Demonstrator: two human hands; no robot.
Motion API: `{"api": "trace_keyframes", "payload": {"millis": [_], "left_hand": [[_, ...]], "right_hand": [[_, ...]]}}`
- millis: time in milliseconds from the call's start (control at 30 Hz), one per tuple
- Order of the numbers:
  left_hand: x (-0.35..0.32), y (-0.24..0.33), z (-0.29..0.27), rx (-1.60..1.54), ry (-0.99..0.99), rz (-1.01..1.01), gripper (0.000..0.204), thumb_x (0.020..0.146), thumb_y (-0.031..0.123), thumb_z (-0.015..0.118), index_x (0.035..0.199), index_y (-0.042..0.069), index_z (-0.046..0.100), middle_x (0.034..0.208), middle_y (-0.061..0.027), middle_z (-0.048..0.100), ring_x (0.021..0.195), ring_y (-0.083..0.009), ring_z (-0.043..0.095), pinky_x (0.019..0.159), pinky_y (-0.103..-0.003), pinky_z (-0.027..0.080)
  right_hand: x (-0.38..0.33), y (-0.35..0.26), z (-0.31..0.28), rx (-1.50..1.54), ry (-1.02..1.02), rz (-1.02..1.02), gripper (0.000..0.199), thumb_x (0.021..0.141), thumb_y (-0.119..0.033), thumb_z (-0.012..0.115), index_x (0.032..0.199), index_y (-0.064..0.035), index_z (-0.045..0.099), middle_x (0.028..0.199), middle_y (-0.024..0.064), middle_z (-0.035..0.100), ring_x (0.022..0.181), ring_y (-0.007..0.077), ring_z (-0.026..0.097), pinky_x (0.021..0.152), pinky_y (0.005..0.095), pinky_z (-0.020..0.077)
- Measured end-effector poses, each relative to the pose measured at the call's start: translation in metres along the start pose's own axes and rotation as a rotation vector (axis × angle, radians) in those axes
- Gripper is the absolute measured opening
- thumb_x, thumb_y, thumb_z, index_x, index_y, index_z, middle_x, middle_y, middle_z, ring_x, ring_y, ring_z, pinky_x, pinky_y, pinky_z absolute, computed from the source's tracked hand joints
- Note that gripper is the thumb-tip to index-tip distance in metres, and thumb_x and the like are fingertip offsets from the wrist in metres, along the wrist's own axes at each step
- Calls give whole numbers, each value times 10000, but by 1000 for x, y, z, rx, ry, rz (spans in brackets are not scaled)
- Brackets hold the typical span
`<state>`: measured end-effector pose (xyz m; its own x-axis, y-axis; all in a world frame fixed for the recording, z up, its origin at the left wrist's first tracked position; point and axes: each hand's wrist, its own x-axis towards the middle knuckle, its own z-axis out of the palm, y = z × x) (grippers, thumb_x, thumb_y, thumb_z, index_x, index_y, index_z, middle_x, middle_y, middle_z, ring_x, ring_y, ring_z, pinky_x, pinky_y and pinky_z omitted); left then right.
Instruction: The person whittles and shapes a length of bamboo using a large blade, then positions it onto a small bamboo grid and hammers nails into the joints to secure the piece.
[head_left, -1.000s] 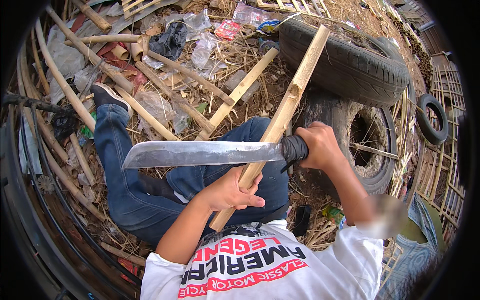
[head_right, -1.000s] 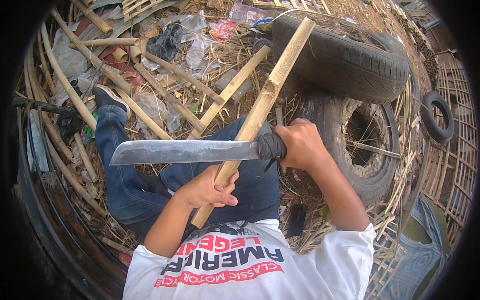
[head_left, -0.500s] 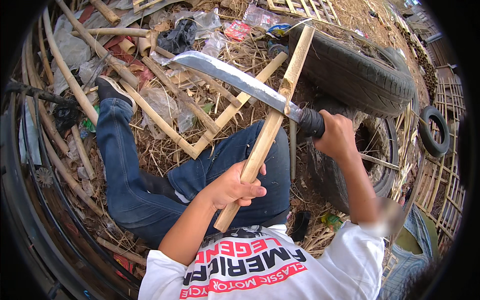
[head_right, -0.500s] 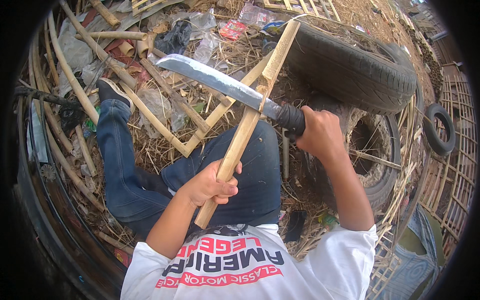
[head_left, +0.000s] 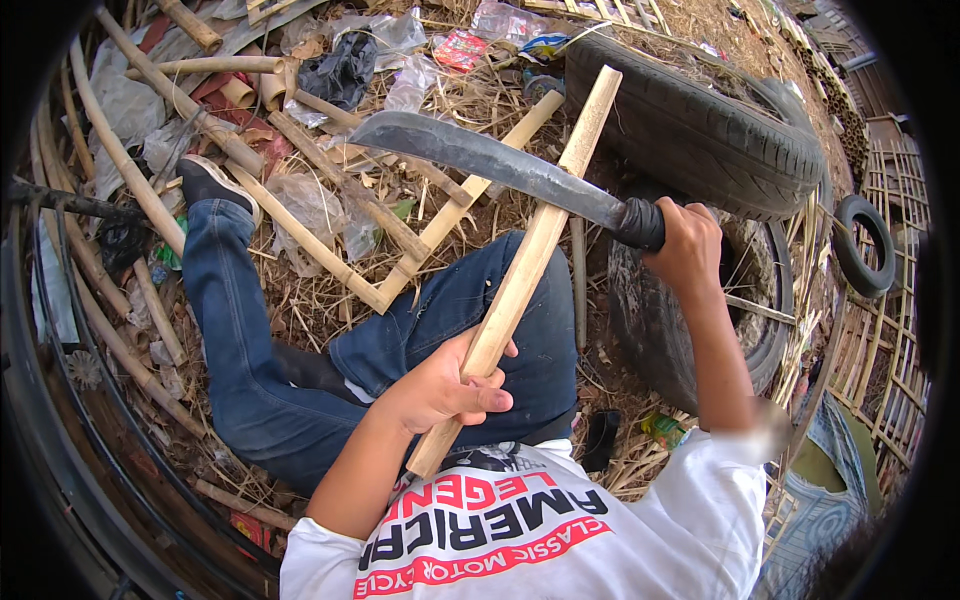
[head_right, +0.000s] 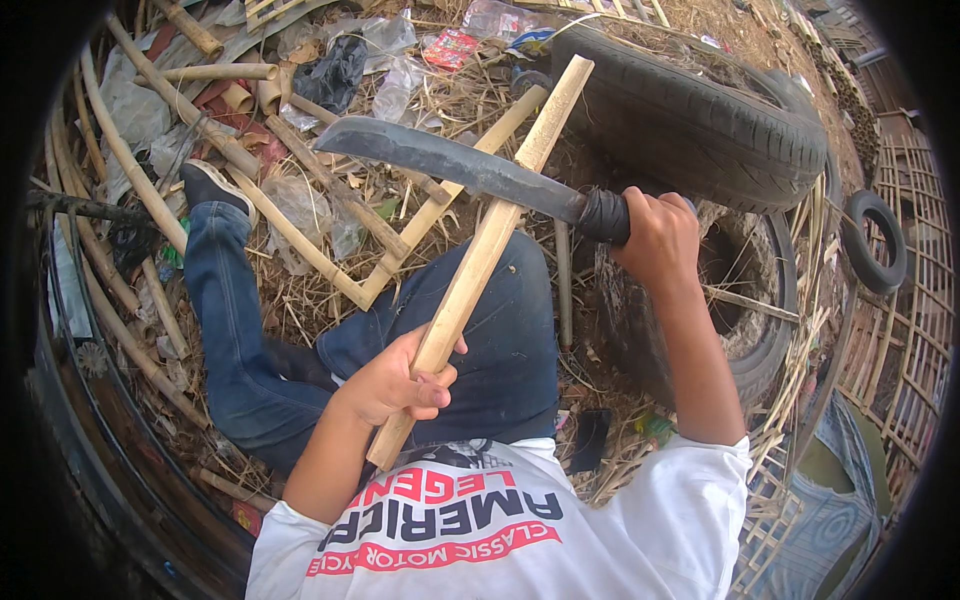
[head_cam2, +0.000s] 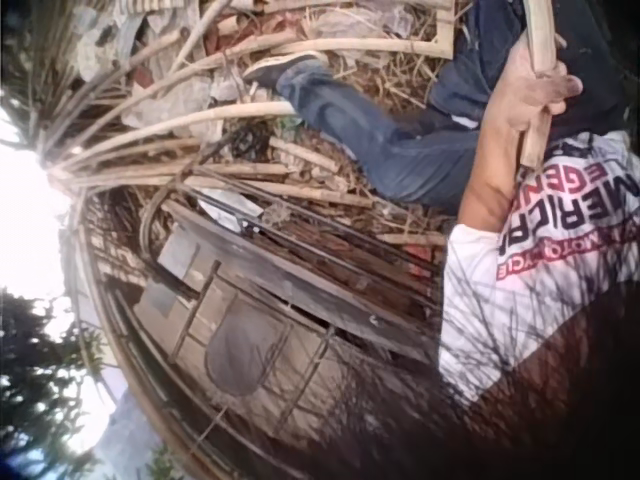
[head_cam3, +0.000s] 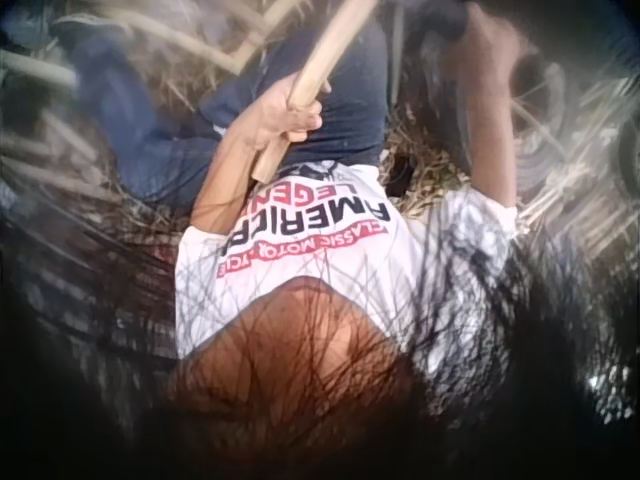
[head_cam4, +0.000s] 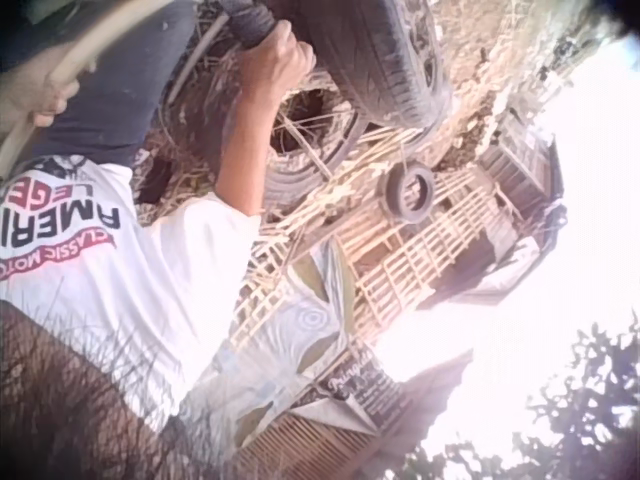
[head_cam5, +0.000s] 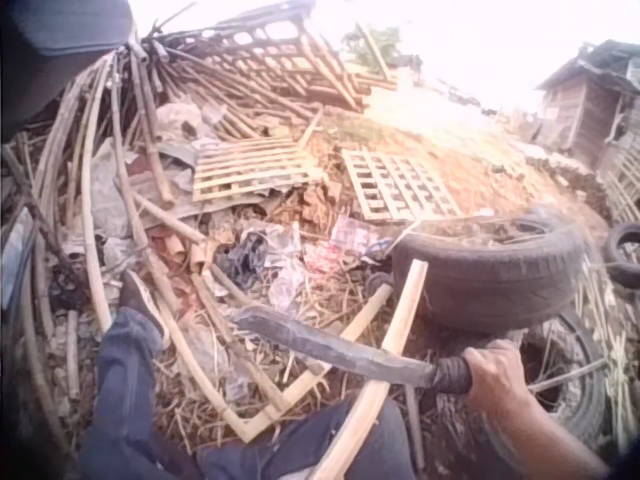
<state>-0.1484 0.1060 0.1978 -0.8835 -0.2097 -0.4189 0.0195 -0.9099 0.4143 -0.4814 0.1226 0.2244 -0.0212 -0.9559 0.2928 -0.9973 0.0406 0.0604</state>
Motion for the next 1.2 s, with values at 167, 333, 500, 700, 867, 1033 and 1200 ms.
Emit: {"api": "trace_keyframes", "payload": {"millis": [167,333,500,700,867,1033,1200], "left_hand": [[-1,9,-4,283,156,46,713,750,35,792,1310,80,353,700,32,397,519,-52,390,443,-208,338],[-28,34,1,362,237,38,888,801,6,729,1466,106,148,729,-21,457,504,-83,445,416,-230,361],[-59,68,17,377,266,43,901,919,43,602,1542,197,-30,726,-57,486,509,-102,483,434,-292,493],[-95,112,27,541,302,6,760,943,116,555,1540,255,104,696,-57,481,470,-107,501,428,-300,542],[-88,151,43,702,415,-172,616,999,247,495,1525,248,174,685,-52,488,480,-122,527,438,-304,545],[-64,185,50,833,484,-326,527,1028,402,392,1501,216,253,673,-48,486,485,-121,532,446,-305,545],[-52,223,48,902,375,-338,640,1020,532,281,1515,130,218,640,-45,494,468,-123,541,454,-304,561]], "right_hand": [[-18,-29,1,101,7,181,368,524,-85,754,864,-65,616,685,130,649,698,358,637,657,438,510],[-35,-54,32,582,-57,503,254,618,-77,711,850,-13,629,705,202,639,720,402,644,666,429,499],[-43,-94,42,814,-132,634,215,633,-65,677,821,20,620,707,216,630,709,416,632,665,394,495],[-44,-110,46,1066,-152,560,183,635,-50,670,774,23,575,659,170,584,601,279,563,634,369,472],[-34,-116,55,1237,-157,509,181,642,-52,674,774,21,573,666,137,587,612,235,555,635,364,468],[-21,-131,69,1416,-293,533,177,651,-62,670,784,16,584,672,136,601,618,228,562,637,364,473],[-10,-150,75,1437,-413,452,201,668,-86,670,802,32,578,695,174,622,642,310,604,667,386,494]]}}
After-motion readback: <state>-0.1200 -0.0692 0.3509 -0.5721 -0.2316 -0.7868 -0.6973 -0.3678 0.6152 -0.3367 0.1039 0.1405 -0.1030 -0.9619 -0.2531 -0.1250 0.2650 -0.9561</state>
